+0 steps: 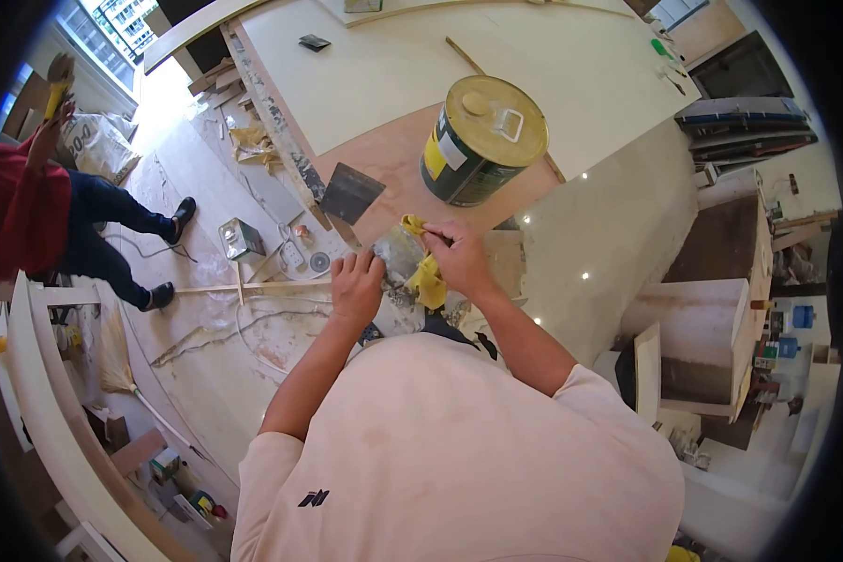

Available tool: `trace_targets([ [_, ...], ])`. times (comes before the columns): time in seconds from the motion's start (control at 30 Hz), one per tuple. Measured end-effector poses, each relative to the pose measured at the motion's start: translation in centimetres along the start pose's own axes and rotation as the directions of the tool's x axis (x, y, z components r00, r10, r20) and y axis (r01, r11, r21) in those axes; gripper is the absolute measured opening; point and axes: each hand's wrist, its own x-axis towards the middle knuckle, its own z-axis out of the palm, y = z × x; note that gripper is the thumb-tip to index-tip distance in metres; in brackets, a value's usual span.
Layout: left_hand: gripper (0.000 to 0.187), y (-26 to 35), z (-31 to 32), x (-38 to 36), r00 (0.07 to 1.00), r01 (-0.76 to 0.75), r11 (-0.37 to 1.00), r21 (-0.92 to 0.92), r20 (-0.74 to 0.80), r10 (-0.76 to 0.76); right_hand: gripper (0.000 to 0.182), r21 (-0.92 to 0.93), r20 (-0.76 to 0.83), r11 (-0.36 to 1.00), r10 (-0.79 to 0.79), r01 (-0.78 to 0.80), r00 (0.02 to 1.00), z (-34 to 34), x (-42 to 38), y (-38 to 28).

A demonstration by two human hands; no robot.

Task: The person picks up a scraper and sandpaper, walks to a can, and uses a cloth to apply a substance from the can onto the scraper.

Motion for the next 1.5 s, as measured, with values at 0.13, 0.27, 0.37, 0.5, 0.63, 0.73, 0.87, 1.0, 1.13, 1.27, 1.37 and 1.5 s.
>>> trace_targets([
  [0.13, 0.025, 0.3, 0.4, -0.8, 0.975, 0.223, 0.955, -0.196, 0.064, -0.215, 0.014, -0.127, 0.071, 0.989, -0.068, 0.077, 0.995, 0.1, 0.7, 0.1],
  [0.27, 0.017, 0.4, 0.3, -1.4, 0.646, 0.703, 0.261, -0.661, 0.442, -0.622, 0.012, -0.197, 0.109, 0.961, -0.176, 0.195, 0.978, 3.5, -0.7, 1.4],
  [0.37, 0.018, -0.7, 1.8, -1.0, 0.502, 0.752, -0.137, -0.645, 0.695, -0.516, 0.012, -0.318, 0.201, 0.914, -0.196, 0.253, 0.960, 5.9, -1.1, 2.9],
  [0.5, 0.024, -1.0, 3.2, -0.8, 0.515, 0.740, -0.122, -0.661, 0.675, -0.528, 0.009, -0.453, 0.153, 0.866, -0.160, 0.213, 0.975, 7.2, 2.1, 4.9],
  [0.63, 0.024, -0.8, 2.6, -0.2, 0.448, 0.767, -0.190, -0.614, 0.722, -0.527, 0.012, -0.285, 0.138, 0.891, -0.326, 0.353, 0.935, 6.3, 0.1, 4.4],
  [0.73, 0.024, -1.2, 3.2, -0.5, 0.472, 0.766, -0.158, -0.623, 0.712, -0.520, 0.010, -0.358, 0.149, 0.855, -0.344, 0.375, 0.927, 6.7, 3.2, 4.8],
  [0.87, 0.022, -0.9, 2.8, -0.4, 0.454, 0.735, -0.245, -0.632, 0.727, -0.515, 0.011, -0.459, 0.184, 0.842, -0.224, 0.285, 0.957, 7.2, 3.0, 5.1],
  [1.0, 0.023, -0.7, 2.5, -0.2, 0.438, 0.747, -0.247, -0.617, 0.736, -0.516, 0.011, -0.307, 0.235, 0.880, -0.299, 0.362, 0.925, 4.7, -2.0, 4.6],
  [1.13, 0.024, -0.3, 2.5, -0.2, 0.440, 0.738, -0.243, -0.630, 0.722, -0.534, 0.009, -0.340, 0.141, 0.917, -0.170, 0.209, 0.975, 4.6, -1.9, 4.6],
  [1.27, 0.024, -0.2, 2.2, 0.1, 0.434, 0.755, -0.236, -0.612, 0.736, -0.519, 0.007, -0.257, 0.120, 0.938, -0.209, 0.234, 0.970, 3.0, -5.0, 4.7],
  [1.37, 0.024, 0.1, 2.3, -0.3, 0.462, 0.738, -0.207, -0.642, 0.705, -0.538, 0.005, -0.365, 0.021, 0.918, -0.158, 0.155, 0.987, 2.6, -2.8, 5.9],
  [1.5, 0.022, 0.0, 2.1, -0.4, 0.441, 0.719, -0.293, -0.631, 0.739, -0.509, 0.007, -0.281, -0.076, 0.957, -0.098, 0.073, 0.992, 3.0, -3.5, 5.3],
])
